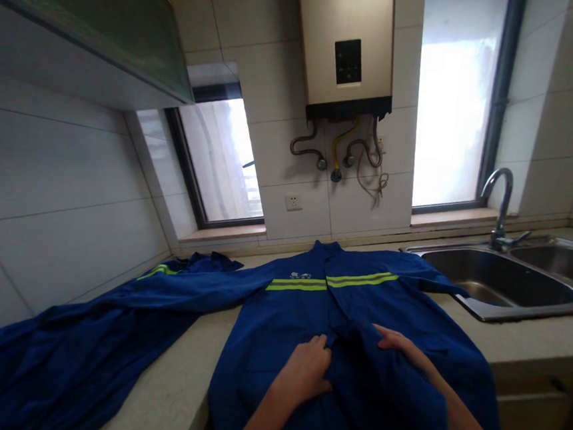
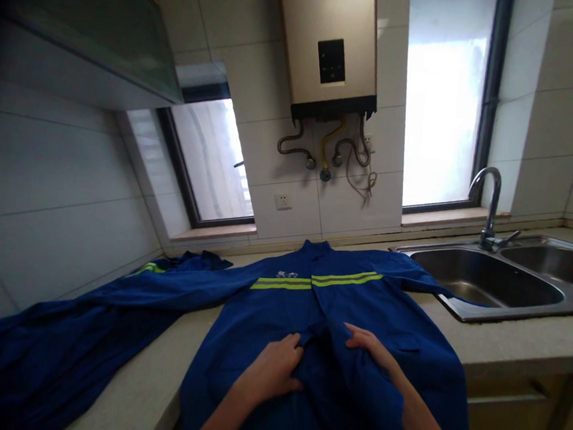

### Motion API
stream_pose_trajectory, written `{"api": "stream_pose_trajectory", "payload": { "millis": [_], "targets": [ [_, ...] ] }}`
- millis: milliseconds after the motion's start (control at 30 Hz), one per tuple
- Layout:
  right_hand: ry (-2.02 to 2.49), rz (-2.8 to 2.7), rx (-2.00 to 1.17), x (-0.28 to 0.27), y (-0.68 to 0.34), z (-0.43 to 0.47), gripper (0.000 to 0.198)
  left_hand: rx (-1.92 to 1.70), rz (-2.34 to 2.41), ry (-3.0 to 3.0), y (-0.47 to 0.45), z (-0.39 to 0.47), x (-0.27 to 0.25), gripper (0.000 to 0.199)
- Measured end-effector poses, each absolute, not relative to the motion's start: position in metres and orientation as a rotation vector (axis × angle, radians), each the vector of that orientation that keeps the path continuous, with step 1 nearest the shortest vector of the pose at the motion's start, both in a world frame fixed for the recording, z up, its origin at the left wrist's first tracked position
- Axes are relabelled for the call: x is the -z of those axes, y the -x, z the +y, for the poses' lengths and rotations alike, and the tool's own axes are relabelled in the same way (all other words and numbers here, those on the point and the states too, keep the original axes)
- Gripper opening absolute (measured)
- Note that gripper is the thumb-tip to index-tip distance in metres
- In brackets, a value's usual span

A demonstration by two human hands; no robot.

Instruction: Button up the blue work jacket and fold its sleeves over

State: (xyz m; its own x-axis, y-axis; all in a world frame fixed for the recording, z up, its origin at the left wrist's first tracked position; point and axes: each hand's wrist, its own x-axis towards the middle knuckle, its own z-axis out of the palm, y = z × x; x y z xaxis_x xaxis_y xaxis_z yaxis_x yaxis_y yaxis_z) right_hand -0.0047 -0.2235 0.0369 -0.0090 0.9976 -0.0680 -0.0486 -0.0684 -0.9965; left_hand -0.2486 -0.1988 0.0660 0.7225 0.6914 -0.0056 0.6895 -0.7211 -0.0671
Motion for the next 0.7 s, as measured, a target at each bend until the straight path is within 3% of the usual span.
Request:
{"api": "stream_pose_trajectory", "payload": {
  "millis": [67,233,433,600,700],
  "targets": [
    [1.197,-1.135,-1.348,-0.042,0.006,-0.223,0.030,-0.039,-1.169,2.889,0.249,-0.197,-0.063,0.032],
    [0.951,-1.172,-1.577,-0.045,0.010,-0.221,0.038,-0.076,-1.177,2.998,0.254,-0.191,-0.065,0.015],
    [0.873,-1.129,-1.577,-0.048,0.017,-0.229,0.044,0.048,-0.946,3.092,0.255,-0.210,-0.101,0.011],
    [1.017,-1.245,-1.394,-0.060,0.027,-0.239,0.049,0.292,-0.955,3.074,0.246,-0.230,-0.122,0.024],
    [1.077,-1.385,-1.177,-0.072,0.033,-0.248,0.046,0.613,-1.041,3.202,0.241,-0.230,-0.120,0.031]
  ]
}}
